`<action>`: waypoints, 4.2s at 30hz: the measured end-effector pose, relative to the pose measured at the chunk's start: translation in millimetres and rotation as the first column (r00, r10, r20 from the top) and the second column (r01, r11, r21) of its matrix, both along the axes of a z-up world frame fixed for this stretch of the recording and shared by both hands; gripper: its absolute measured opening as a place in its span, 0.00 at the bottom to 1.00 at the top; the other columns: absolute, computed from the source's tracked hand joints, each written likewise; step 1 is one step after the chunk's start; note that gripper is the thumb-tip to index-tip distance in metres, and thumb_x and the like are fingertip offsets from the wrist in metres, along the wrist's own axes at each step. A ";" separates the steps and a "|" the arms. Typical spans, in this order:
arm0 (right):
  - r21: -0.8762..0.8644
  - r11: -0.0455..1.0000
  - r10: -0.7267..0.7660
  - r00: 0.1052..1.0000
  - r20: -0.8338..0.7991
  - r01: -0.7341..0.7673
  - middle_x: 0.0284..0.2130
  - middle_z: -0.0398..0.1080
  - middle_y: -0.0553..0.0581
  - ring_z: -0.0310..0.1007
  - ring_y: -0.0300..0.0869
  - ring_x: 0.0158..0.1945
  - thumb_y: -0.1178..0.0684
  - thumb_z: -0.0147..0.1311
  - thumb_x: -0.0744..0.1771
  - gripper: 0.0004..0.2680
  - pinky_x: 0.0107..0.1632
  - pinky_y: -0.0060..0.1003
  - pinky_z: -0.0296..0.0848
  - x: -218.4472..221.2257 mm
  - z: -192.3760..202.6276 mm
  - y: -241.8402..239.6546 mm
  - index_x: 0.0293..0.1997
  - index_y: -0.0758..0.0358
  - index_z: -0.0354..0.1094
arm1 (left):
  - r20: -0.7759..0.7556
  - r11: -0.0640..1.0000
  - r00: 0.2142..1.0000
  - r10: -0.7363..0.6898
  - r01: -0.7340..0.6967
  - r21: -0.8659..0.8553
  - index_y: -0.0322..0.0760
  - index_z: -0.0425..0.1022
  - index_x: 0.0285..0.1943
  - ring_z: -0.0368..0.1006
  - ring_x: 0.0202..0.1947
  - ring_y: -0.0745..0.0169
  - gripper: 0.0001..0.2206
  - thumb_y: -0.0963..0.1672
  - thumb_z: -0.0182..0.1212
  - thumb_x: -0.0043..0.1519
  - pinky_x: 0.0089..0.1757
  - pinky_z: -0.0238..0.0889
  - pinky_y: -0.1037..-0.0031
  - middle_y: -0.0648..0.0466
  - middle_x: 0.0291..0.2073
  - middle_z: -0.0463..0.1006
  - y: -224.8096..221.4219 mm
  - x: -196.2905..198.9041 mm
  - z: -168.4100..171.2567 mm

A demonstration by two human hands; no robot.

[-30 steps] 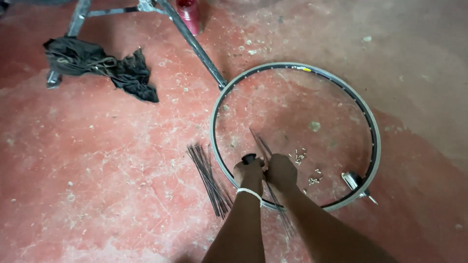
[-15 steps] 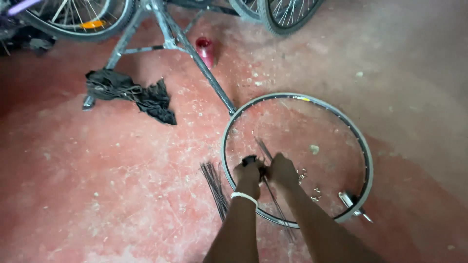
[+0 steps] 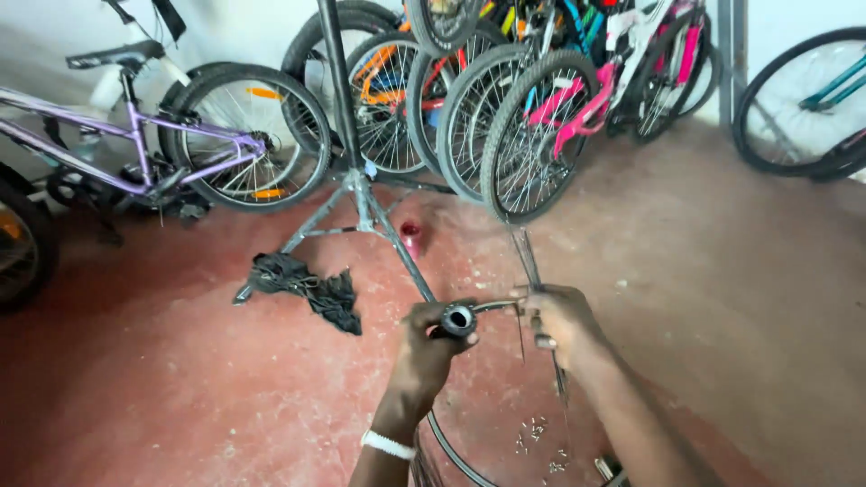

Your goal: Lacing a bicycle wheel by inserting spokes into the hub and gathering spoke nipples.

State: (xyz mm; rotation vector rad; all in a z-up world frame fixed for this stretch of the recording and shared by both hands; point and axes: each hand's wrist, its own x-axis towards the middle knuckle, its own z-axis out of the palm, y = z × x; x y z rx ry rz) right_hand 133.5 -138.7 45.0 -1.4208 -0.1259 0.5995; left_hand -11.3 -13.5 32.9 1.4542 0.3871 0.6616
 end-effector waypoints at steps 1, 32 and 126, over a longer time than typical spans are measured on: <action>0.002 1.000 0.000 1.000 0.007 0.000 0.25 0.70 0.62 0.49 0.35 0.17 0.63 0.45 0.59 0.10 0.16 0.26 0.41 -22.3 20.8 -9.9 0.40 0.68 0.71 | 0.007 1.000 1.000 0.000 0.000 0.002 0.35 0.80 0.43 0.70 0.42 0.60 0.19 0.32 0.62 0.43 0.46 0.68 0.76 0.52 0.42 0.69 -6.6 -15.3 9.0; 0.491 0.868 0.243 0.921 -0.305 -0.066 0.31 0.68 0.54 0.43 0.28 0.12 0.63 0.46 0.62 0.06 0.15 0.24 0.43 -67.6 5.7 30.1 0.39 0.65 0.65 | 0.216 0.874 0.964 -0.155 0.235 -0.426 0.28 0.75 0.49 0.66 0.33 0.64 0.25 0.30 0.43 0.44 0.39 0.60 0.78 0.48 0.39 0.77 10.1 -12.5 25.2; 0.359 0.933 -0.187 0.801 0.569 -0.037 0.32 0.71 0.58 0.75 0.42 0.38 0.66 0.50 0.63 0.06 0.43 0.30 0.71 -32.0 15.3 -1.5 0.41 0.72 0.67 | -0.141 0.976 0.986 -0.092 0.062 -0.207 0.25 0.76 0.40 0.66 0.30 0.65 0.11 0.35 0.61 0.47 0.36 0.63 0.77 0.51 0.29 0.74 -9.8 19.7 0.0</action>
